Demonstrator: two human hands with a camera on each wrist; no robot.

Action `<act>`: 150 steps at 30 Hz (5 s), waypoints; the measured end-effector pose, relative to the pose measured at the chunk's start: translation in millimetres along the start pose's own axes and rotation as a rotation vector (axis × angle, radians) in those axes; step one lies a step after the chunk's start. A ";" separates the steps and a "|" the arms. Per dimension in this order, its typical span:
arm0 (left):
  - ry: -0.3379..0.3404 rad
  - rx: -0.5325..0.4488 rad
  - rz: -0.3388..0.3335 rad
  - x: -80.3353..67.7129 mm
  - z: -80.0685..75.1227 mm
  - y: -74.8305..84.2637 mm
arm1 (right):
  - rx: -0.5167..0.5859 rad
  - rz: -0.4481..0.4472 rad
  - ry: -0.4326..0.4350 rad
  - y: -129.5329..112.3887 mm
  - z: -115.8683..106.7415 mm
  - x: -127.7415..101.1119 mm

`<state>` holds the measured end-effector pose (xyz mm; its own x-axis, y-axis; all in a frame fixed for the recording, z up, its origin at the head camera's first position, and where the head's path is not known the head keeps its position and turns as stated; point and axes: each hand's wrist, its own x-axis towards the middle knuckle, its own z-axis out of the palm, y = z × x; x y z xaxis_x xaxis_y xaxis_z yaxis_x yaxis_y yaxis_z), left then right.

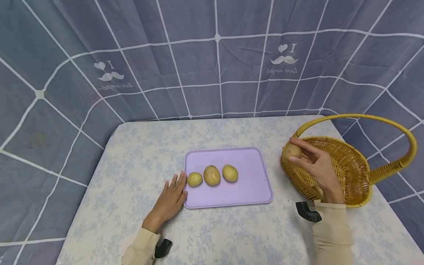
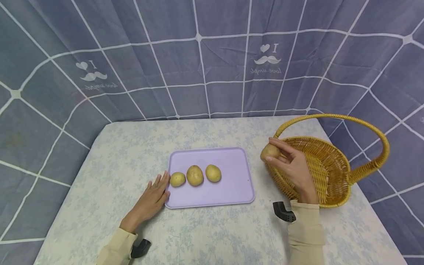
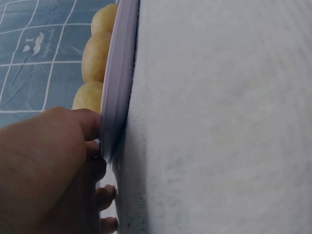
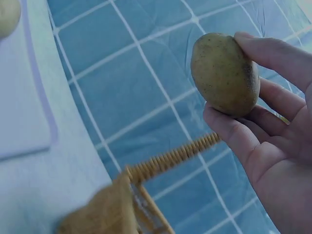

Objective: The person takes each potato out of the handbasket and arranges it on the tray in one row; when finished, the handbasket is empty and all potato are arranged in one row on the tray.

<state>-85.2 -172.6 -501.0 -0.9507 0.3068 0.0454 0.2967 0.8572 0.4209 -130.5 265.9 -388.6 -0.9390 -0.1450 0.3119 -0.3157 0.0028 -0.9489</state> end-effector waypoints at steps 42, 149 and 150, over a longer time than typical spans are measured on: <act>-0.019 0.004 0.000 0.7 -1.7 -0.3 | -0.172 0.225 -0.488 96.5 90.7 19.5; 0.013 -0.024 -0.001 -0.8 2.2 0.7 | -0.598 0.563 -0.337 31.8 -92.5 -63.6; 0.013 -0.024 -0.001 -0.8 2.2 0.7 | -0.595 0.563 -0.335 31.9 -92.5 -63.8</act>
<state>-84.1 -171.4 -502.7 -0.9520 0.3007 0.0566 0.2939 0.8473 0.4425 -93.3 366.7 -434.3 -0.9165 -0.2490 -0.3131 0.0749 0.6620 -0.7458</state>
